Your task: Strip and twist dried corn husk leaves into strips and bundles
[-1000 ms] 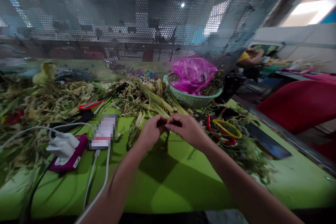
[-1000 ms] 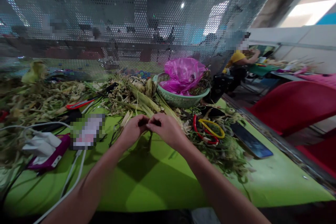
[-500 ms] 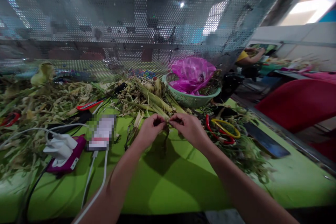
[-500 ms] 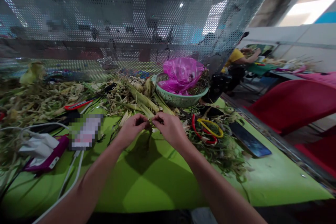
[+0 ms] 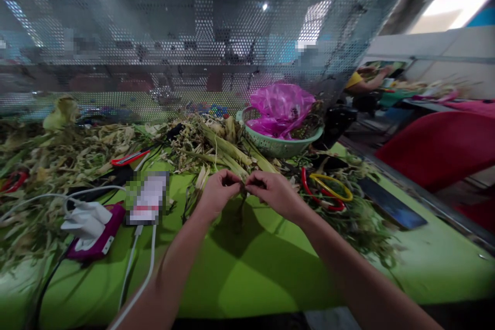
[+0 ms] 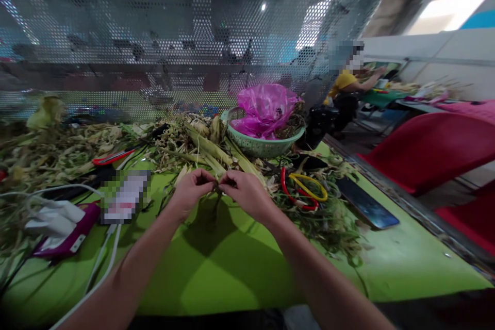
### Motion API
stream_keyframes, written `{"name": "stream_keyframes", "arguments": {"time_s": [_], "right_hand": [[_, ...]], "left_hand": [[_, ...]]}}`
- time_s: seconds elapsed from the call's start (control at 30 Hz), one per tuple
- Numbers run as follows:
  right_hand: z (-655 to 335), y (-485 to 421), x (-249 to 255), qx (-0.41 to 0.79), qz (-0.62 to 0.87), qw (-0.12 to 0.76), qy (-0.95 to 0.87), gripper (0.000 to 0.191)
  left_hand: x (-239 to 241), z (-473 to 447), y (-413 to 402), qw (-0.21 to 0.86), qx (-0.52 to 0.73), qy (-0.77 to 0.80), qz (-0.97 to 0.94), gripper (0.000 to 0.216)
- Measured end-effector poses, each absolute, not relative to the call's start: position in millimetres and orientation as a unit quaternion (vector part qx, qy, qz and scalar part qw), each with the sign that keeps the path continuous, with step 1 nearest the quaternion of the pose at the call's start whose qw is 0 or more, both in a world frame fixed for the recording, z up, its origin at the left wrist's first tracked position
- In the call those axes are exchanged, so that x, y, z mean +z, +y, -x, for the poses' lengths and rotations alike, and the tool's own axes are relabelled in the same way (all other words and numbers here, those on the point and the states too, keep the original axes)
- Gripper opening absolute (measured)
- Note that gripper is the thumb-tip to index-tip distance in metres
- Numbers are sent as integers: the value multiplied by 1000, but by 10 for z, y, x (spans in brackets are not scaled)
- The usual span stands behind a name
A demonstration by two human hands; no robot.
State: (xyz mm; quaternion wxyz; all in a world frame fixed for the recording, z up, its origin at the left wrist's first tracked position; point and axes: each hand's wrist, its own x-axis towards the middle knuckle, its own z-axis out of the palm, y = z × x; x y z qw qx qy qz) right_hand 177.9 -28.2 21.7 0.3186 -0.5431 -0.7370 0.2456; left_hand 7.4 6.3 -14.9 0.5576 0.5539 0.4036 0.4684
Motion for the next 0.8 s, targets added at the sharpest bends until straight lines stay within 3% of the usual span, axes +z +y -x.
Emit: {"name": "stream_keyframes", "arguments": {"time_s": [0.2,0.43,0.6,0.8], "right_hand": [[-1772,-236,174,202,526,387,-730,9],[-1716,-198,90,302,531,402,-682,19],[-1703,-172,28,282,559,418,-658,21],[-1675,-150,-2,363,531,455,-616,26]], "left_hand": [[-155,-77,63,516,469,404,-592,13],[-112,-103,18,429,463,410,-658,10],[-102,-127,-23,323,465,435,-700,14],[-113,-155,-60,190,471,454,-732,17]]}}
